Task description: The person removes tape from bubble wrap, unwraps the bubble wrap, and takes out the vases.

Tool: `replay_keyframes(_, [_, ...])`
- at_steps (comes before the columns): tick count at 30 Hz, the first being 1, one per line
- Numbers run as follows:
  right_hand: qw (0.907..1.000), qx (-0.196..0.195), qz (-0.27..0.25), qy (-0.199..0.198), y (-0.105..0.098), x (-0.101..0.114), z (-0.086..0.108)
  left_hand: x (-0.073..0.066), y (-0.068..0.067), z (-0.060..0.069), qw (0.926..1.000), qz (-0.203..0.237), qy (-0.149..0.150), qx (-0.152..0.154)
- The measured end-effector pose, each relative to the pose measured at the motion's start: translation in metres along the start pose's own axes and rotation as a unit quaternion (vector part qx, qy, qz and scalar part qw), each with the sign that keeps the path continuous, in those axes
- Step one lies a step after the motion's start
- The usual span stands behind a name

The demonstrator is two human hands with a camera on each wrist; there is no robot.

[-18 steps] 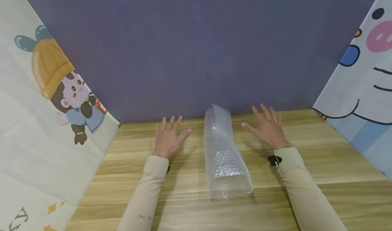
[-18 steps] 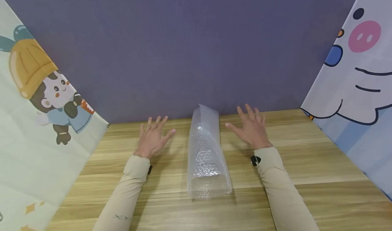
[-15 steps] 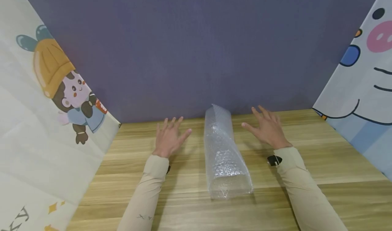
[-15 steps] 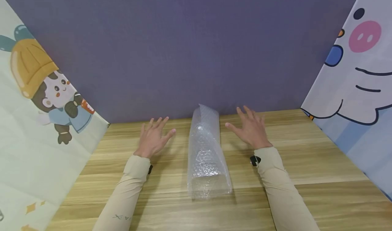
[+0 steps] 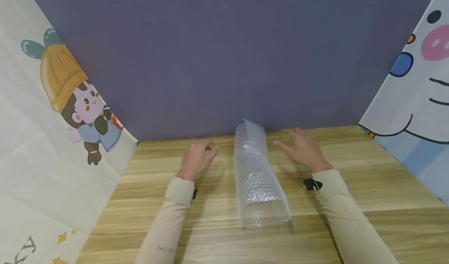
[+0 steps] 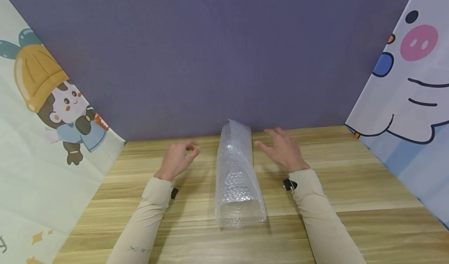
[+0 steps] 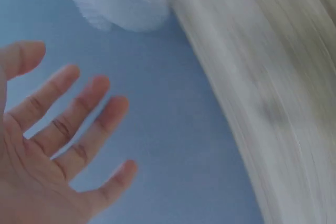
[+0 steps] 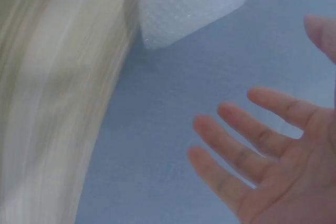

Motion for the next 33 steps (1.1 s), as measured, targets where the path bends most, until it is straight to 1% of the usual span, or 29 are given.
replay_keyframes(3, [0.9998, 0.0, -0.017, -0.01, 0.0, 0.007, 0.001, -0.007, 0.001, 0.0, 0.9978, 0.066, 0.006, 0.009])
replay_keyframes(5, [0.9989, 0.001, -0.044, -0.019, 0.001, 0.011, 0.002, -0.013, 0.001, 0.001, 0.9955, 0.093, 0.012, 0.014])
replay_keyframes(10, [0.9928, 0.008, -0.114, -0.036, 0.006, 0.02, 0.001, -0.027, 0.007, 0.002, 0.9912, 0.125, 0.038, 0.022])
replay_keyframes(14, [0.9882, 0.011, -0.143, -0.054, 0.011, 0.027, 0.0, -0.036, 0.017, 0.004, 0.9882, 0.137, 0.056, 0.038])
replay_keyframes(17, [0.9839, 0.02, -0.164, -0.068, 0.015, 0.031, 0.0, -0.039, 0.026, 0.005, 0.9846, 0.155, 0.06, 0.055])
replay_keyframes(19, [0.9811, 0.026, -0.177, -0.074, 0.017, 0.034, 0.0, -0.041, 0.03, 0.005, 0.9818, 0.168, 0.059, 0.066])
replay_keyframes(21, [0.9783, 0.032, -0.188, -0.081, 0.018, 0.037, 0.0, -0.041, 0.033, 0.006, 0.9808, 0.17, 0.053, 0.079])
replay_keyframes(23, [0.9758, 0.037, -0.197, -0.087, 0.02, 0.04, 0.0, -0.042, 0.037, 0.007, 0.9805, 0.166, 0.046, 0.094])
replay_keyframes(26, [0.9721, 0.049, -0.211, -0.091, 0.022, 0.043, 0.001, -0.042, 0.044, 0.009, 0.9788, 0.159, 0.03, 0.126])
replay_keyframes(31, [0.9686, 0.072, -0.221, -0.087, 0.025, 0.046, 0.003, -0.044, 0.055, 0.013, 0.9701, 0.164, 0.02, 0.177])
replay_keyframes(33, [0.9682, 0.08, -0.221, -0.086, 0.026, 0.047, 0.004, -0.046, 0.058, 0.015, 0.9672, 0.165, 0.016, 0.192])
Point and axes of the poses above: each hand's wrist, its own z-axis away from the middle knuckle, its own y-axis out of the palm, x = y × z, the point moved 5 cm from there along -z, towards the middle knuckle
